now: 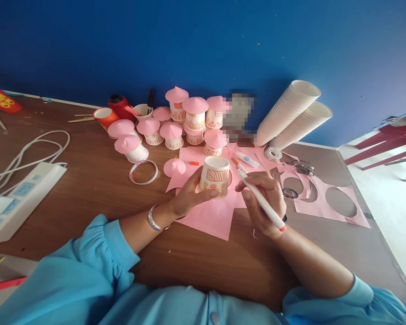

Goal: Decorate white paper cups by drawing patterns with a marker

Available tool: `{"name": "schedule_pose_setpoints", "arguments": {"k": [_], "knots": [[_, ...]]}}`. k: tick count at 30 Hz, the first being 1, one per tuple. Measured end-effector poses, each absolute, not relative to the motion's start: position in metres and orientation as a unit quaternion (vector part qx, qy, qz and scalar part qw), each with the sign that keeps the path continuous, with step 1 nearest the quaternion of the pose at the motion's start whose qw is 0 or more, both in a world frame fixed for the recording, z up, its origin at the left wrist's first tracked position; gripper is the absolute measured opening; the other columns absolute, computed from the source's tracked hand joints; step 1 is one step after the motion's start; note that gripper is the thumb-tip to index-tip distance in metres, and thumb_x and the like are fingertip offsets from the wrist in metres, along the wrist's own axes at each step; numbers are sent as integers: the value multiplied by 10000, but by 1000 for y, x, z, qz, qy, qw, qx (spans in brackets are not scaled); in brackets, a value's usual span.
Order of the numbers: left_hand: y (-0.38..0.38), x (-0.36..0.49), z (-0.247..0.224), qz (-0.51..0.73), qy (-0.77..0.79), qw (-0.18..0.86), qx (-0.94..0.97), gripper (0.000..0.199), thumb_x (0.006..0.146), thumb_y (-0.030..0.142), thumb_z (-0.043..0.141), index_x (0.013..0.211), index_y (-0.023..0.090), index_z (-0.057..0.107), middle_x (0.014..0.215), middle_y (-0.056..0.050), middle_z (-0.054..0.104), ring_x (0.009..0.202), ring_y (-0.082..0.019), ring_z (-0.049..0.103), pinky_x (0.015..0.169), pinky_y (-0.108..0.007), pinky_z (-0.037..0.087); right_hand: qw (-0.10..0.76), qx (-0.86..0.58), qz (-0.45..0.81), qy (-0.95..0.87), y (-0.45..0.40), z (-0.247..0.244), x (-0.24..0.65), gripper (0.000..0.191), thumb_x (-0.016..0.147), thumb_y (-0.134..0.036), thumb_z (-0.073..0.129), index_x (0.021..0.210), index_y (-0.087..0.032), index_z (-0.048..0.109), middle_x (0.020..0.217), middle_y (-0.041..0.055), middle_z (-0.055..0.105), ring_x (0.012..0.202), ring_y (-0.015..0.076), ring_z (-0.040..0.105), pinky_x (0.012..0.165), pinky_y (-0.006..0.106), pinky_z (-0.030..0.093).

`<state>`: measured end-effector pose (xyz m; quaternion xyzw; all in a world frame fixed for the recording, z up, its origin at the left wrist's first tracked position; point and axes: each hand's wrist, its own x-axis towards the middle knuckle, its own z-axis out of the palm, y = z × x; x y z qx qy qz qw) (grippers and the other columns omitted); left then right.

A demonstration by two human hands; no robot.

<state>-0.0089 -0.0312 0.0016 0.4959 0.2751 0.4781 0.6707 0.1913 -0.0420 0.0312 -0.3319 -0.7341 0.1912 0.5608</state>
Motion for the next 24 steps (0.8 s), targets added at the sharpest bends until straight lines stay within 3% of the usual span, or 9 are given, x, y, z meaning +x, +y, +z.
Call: {"name": "schedule_pose_setpoints", "arguments": {"k": [12,17,24], "knots": [[-30,-9,-5,469,277,709,447,436,840,353,750,1235,229,613,1174,-81,697,1068,-247,639,939,-389,483,517,-318,162,-778,-45,47,193,154,913,-136,623,1043,-213,590,841,36,674,808,192,674,694,353,574],[-29,-8,-5,458,277,717,447,374,829,397,748,1129,193,661,1042,-78,720,1002,-250,648,919,-397,475,512,-314,137,-787,-46,51,191,198,903,-103,606,1056,-226,587,866,42,671,783,187,677,634,341,580],[-28,-9,-8,455,269,722,447,321,835,367,744,1104,203,680,1034,-57,702,975,-215,627,911,-364,475,521,-313,120,-785,-44,49,191,207,881,-86,625,1044,-210,595,867,38,663,769,178,670,644,337,580]]}}
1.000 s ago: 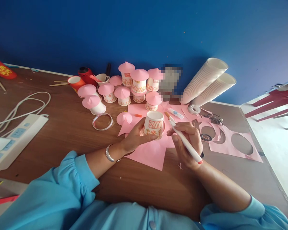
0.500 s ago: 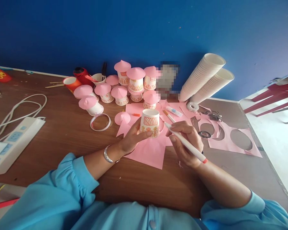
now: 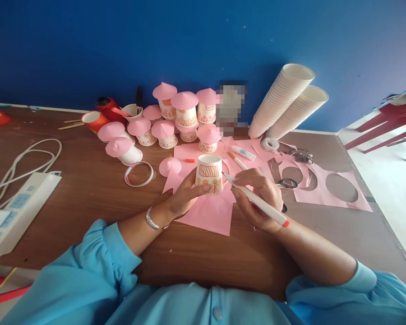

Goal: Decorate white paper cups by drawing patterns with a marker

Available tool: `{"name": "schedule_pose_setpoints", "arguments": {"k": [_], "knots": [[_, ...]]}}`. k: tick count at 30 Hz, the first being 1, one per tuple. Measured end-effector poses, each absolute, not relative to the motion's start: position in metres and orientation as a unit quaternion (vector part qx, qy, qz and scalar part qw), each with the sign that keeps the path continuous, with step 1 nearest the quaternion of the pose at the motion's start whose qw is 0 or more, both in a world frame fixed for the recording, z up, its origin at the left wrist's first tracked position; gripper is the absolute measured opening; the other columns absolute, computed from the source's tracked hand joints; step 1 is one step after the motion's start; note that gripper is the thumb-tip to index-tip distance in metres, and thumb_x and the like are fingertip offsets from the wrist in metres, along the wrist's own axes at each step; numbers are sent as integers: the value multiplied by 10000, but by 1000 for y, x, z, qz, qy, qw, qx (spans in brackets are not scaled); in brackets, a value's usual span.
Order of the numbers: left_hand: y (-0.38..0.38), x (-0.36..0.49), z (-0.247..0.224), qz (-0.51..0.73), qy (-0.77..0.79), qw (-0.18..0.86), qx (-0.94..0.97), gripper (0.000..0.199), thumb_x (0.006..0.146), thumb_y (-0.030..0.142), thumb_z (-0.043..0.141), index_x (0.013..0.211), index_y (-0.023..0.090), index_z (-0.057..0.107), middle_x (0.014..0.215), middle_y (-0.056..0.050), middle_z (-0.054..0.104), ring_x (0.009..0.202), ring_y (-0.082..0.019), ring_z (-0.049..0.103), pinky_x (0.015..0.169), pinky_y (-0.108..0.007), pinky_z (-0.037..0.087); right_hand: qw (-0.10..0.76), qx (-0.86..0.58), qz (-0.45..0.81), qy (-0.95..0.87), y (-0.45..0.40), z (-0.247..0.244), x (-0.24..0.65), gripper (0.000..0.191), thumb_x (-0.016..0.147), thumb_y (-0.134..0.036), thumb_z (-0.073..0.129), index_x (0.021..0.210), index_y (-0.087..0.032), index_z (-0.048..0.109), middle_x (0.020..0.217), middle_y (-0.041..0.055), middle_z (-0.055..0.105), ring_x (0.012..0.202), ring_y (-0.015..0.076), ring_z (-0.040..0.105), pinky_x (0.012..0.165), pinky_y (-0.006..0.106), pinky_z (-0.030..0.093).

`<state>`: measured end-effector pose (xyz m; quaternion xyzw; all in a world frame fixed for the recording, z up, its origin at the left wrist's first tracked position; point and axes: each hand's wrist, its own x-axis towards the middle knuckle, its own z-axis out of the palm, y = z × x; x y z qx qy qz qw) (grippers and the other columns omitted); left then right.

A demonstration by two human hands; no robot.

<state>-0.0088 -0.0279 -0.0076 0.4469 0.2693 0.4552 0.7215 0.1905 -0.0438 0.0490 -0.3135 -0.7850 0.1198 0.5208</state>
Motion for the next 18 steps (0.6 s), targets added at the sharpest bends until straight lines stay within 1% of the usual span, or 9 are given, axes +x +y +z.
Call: {"name": "schedule_pose_setpoints", "arguments": {"k": [4,7,10,13,16,18], "knots": [[-28,-10,-11,455,282,719,443,315,841,356,743,1108,202,676,1066,-60,695,1013,-219,618,955,-374,466,518,-294,90,-798,-41,48,191,238,874,-57,626,1061,-203,608,880,46,656,778,179,663,634,334,578],[-29,-10,-13,457,282,720,439,331,839,338,749,1133,213,662,1061,-55,692,1006,-214,620,936,-364,472,521,-292,85,-798,-40,48,190,263,871,-55,624,1076,-219,612,878,48,663,774,188,664,635,345,580],[-29,-10,-12,461,291,719,431,408,811,332,782,1180,229,643,1075,-54,692,1007,-215,624,911,-357,480,518,-281,103,-801,-40,46,191,262,872,-85,630,1109,-196,614,871,64,674,814,212,674,669,367,590],[-30,-8,-8,462,310,711,429,429,770,322,821,1150,222,647,1054,-53,696,981,-214,628,888,-356,486,516,-269,115,-805,-40,45,192,259,879,-136,638,1134,-176,620,890,80,690,825,221,688,677,371,598],[-30,-6,-3,462,321,705,432,394,751,329,837,1077,206,653,990,-42,695,928,-201,624,863,-349,482,502,-273,79,-817,-41,45,191,266,886,-137,623,1146,-198,613,888,72,705,773,204,700,613,329,590],[-30,-6,-2,460,326,704,432,402,749,339,840,1074,202,647,966,-37,689,903,-192,617,847,-340,477,493,-267,46,-827,-41,46,190,271,901,-144,612,1164,-206,595,865,65,704,731,193,698,564,305,578]]}}
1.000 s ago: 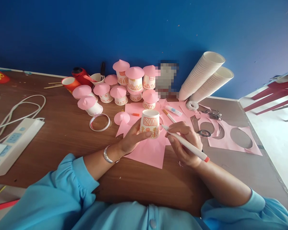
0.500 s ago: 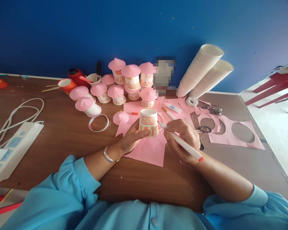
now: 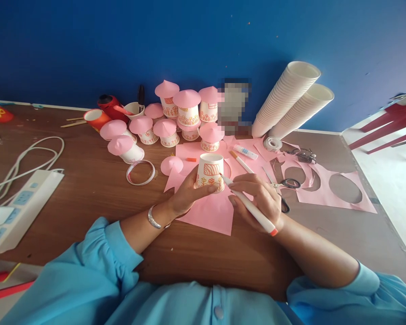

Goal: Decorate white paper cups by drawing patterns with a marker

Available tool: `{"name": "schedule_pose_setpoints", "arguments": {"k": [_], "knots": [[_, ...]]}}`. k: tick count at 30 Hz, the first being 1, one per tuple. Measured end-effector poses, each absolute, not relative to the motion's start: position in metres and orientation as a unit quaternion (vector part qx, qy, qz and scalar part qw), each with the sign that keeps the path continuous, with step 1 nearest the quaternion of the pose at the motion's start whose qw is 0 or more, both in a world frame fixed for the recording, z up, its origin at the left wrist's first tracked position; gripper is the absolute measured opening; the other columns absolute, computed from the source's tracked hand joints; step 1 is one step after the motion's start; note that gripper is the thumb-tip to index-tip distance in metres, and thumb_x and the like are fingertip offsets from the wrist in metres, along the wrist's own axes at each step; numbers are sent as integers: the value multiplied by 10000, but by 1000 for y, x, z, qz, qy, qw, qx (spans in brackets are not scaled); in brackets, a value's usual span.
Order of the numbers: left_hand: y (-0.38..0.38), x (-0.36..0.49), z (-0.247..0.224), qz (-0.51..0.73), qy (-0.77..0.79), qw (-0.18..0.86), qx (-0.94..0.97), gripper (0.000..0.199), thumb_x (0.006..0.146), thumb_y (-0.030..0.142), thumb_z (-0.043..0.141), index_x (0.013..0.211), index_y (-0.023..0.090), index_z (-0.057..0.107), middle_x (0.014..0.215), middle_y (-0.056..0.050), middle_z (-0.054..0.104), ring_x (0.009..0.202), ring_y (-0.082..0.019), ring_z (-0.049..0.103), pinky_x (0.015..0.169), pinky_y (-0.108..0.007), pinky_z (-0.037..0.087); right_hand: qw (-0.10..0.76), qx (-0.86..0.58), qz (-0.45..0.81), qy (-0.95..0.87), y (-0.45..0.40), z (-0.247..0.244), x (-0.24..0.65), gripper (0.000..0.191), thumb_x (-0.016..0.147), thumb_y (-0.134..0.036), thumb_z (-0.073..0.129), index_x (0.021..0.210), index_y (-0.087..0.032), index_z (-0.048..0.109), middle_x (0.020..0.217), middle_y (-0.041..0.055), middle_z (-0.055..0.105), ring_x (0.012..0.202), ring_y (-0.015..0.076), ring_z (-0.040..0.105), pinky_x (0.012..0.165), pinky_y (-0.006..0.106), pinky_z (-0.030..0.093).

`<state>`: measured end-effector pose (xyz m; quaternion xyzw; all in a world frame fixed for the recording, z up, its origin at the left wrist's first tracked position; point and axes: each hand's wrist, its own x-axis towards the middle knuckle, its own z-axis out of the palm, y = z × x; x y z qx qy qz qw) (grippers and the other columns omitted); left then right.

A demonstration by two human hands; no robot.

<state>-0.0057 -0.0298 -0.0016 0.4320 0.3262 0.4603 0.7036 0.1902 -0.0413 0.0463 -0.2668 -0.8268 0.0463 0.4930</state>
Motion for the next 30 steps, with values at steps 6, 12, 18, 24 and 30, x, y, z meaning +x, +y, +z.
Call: {"name": "schedule_pose_setpoints", "arguments": {"k": [6,12,18,24,30], "knots": [[-29,-6,-4,458,323,701,441,426,765,352,831,1117,216,633,983,-31,679,895,-179,608,818,-323,473,483,-230,-10,-845,-42,48,188,245,909,-149,629,1149,-181,587,785,49,673,648,168,660,499,278,557],[-30,-5,-2,456,334,700,436,456,737,356,853,1093,213,607,983,-30,653,900,-184,605,801,-330,484,469,-229,0,-853,-44,47,186,308,890,-137,654,1187,-190,590,803,39,693,652,163,668,533,271,567],[-30,-4,-2,450,354,681,457,523,714,378,866,1120,210,583,1036,-47,652,959,-216,611,826,-353,486,453,-227,-25,-862,-43,45,185,265,889,-126,660,1144,-164,598,799,49,692,643,155,659,547,263,567],[-29,-3,1,448,357,675,464,542,707,408,866,1100,194,561,1010,-44,639,927,-206,602,799,-343,484,452,-225,-32,-863,-42,42,185,225,885,-125,670,1097,-157,600,785,51,670,628,150,630,535,263,547],[-29,-3,1,444,359,670,474,523,709,401,865,1082,192,563,1016,-49,643,925,-213,600,790,-340,477,441,-223,-35,-868,-42,40,184,236,861,-94,689,1075,-137,599,769,61,678,623,162,637,519,276,526]]}}
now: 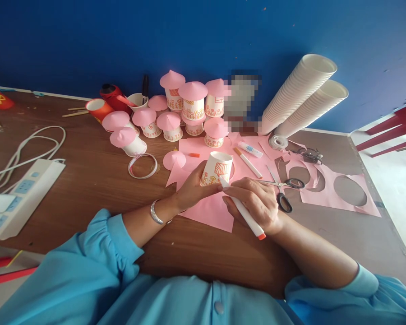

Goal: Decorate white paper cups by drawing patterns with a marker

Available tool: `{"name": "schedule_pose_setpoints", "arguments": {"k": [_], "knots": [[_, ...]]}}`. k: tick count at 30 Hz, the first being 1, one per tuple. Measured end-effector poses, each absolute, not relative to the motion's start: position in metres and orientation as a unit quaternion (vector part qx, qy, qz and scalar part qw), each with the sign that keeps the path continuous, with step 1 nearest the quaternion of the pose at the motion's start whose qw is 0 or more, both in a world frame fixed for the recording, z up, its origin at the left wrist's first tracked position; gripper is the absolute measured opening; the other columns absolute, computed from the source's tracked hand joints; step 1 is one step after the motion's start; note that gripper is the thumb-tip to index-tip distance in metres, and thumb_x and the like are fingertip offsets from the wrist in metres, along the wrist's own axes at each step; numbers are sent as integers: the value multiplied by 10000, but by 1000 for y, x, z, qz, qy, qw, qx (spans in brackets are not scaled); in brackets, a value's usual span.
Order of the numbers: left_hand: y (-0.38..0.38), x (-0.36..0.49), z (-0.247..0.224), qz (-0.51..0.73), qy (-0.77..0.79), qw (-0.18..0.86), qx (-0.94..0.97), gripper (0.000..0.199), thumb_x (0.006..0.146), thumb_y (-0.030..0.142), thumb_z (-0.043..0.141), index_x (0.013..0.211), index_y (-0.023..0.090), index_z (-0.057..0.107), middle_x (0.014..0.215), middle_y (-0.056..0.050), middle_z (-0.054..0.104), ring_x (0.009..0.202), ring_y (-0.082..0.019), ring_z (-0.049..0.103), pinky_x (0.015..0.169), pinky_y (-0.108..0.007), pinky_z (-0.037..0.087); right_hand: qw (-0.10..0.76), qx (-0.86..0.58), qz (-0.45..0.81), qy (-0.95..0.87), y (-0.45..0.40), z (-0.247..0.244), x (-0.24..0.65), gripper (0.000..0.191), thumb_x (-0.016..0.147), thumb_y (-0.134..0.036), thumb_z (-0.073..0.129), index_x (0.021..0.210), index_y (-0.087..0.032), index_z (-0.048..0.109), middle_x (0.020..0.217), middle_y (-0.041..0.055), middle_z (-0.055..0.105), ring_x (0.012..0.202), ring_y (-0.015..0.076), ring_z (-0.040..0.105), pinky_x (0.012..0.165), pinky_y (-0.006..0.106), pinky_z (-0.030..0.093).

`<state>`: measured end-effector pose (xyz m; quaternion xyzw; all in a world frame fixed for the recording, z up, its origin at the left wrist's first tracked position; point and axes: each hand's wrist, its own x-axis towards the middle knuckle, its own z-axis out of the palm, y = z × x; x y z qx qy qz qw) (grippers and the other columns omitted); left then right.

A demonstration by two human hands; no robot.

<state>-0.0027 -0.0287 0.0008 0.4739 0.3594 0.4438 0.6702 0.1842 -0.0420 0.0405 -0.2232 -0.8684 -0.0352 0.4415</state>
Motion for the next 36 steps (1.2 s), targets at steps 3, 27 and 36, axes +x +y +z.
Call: {"name": "schedule_pose_setpoints", "arguments": {"k": [3,27,36], "knots": [[-29,-2,1,445,358,670,474,531,707,403,866,1083,192,557,1008,-45,636,907,-200,594,774,-326,474,439,-225,-36,-869,-42,41,184,237,871,-98,677,1085,-154,593,769,49,679,628,157,641,529,270,530],[-29,-5,-1,423,370,678,474,541,731,370,856,1148,190,561,1036,-47,645,968,-212,609,825,-346,498,435,-238,-55,-867,-40,41,187,271,874,-100,677,1126,-160,597,800,43,669,656,147,632,542,259,539],[-30,-4,0,417,368,694,457,555,728,359,860,1163,199,555,1051,-45,643,980,-211,614,840,-349,499,457,-253,-69,-850,-40,41,186,232,906,-131,652,1119,-161,565,802,44,683,660,147,658,554,262,571]]}}
